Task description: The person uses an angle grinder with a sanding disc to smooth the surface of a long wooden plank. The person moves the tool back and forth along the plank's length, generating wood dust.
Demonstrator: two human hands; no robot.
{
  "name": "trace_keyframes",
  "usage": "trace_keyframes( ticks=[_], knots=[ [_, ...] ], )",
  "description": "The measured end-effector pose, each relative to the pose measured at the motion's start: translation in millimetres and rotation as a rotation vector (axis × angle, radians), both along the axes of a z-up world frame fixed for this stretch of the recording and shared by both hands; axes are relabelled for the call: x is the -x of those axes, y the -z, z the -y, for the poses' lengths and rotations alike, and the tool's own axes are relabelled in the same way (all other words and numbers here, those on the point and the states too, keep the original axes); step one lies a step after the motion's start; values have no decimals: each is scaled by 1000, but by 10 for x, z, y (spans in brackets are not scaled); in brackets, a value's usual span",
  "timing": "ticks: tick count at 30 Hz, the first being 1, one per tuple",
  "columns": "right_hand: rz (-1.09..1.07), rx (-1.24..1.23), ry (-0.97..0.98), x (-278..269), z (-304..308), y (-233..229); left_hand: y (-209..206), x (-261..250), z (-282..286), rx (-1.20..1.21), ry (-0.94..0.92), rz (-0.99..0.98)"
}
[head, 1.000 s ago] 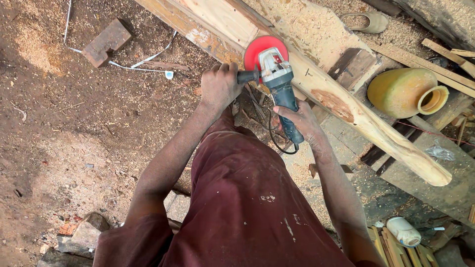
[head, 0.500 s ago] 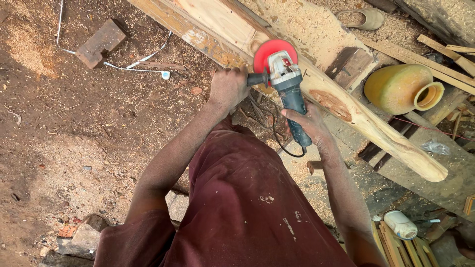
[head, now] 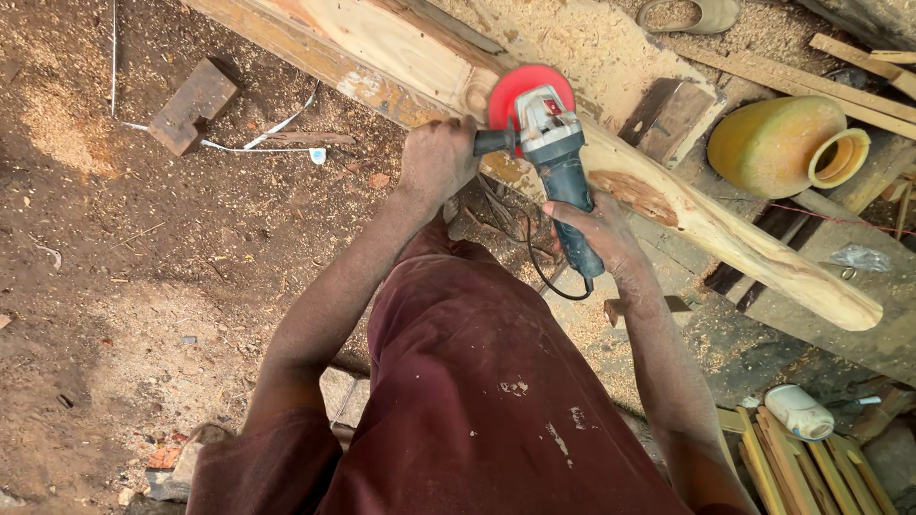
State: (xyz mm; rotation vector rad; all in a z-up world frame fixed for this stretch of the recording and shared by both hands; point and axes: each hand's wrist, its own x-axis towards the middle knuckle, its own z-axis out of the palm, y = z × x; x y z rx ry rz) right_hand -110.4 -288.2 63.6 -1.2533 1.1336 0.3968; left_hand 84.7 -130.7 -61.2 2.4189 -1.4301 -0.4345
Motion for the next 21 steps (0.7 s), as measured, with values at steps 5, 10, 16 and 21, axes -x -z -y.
trace_keyframes(
  ticks=[5,10,16,21],
  knots=[
    [-27,19,-74,-104,-37,86,-62,-192,-148,20,-55,-36],
    [27,-34,19,-48,-73,143,12,-127,-45,-81,16,-79],
    [45,-25,19,58,-67,158,33,-65,-98,-5,-14,-54],
    [25,-49,-62,-58,-141,147,34,-182,-220,15,-8,-70]
  ],
)
